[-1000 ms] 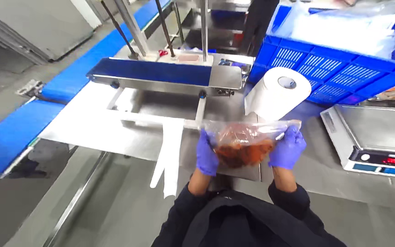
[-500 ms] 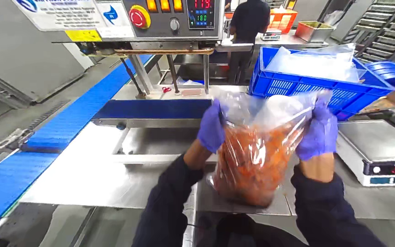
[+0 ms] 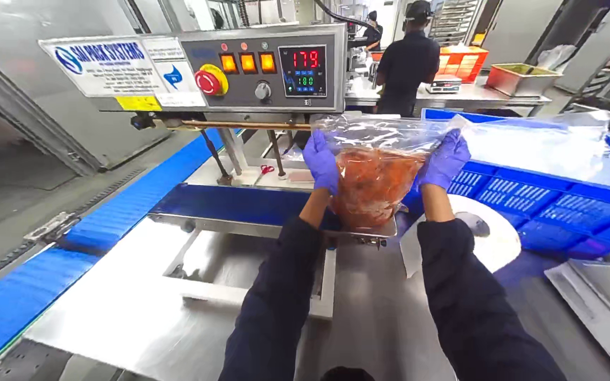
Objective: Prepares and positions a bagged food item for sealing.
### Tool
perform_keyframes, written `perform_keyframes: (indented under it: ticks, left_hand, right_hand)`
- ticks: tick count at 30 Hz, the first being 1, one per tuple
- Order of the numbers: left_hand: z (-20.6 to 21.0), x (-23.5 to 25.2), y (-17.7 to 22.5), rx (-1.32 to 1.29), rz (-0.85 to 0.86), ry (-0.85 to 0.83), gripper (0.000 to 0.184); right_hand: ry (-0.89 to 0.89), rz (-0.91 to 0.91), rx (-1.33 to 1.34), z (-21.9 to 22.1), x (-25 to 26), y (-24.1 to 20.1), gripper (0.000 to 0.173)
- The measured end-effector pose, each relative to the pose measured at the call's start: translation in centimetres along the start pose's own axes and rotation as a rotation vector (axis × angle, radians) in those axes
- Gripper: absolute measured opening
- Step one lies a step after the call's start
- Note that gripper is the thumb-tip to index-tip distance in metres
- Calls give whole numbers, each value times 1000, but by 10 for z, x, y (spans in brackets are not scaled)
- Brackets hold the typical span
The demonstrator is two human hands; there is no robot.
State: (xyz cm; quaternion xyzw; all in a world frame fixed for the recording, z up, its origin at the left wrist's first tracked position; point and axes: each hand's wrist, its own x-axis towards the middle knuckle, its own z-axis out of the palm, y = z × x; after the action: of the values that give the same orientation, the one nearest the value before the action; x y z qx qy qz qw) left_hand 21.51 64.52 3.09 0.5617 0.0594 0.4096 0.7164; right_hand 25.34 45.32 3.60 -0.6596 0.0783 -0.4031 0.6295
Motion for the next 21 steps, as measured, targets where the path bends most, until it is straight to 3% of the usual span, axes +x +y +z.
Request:
perform_keyframes:
  ticks: [3, 7, 12, 15, 21]
  left_hand:
    - [1, -7, -16, 103, 108, 19, 42]
    - [3, -16, -22, 150, 70, 89, 43]
    - [-2, -14, -21, 8, -174, -75, 44]
    - [-9, -7, -22, -40, -308, -226, 42]
    - [-12, 8, -24, -35, -303, -343, 40]
  right_hand:
    - [96, -49, 158, 9, 7, 17, 33]
    - [200, -216, 386, 4, -5, 29, 26]
    - [221, -248, 591, -18, -37, 51, 31]
    - [309, -252, 552, -35, -61, 42, 30]
    - [294, -405, 648, -44, -83, 34, 34]
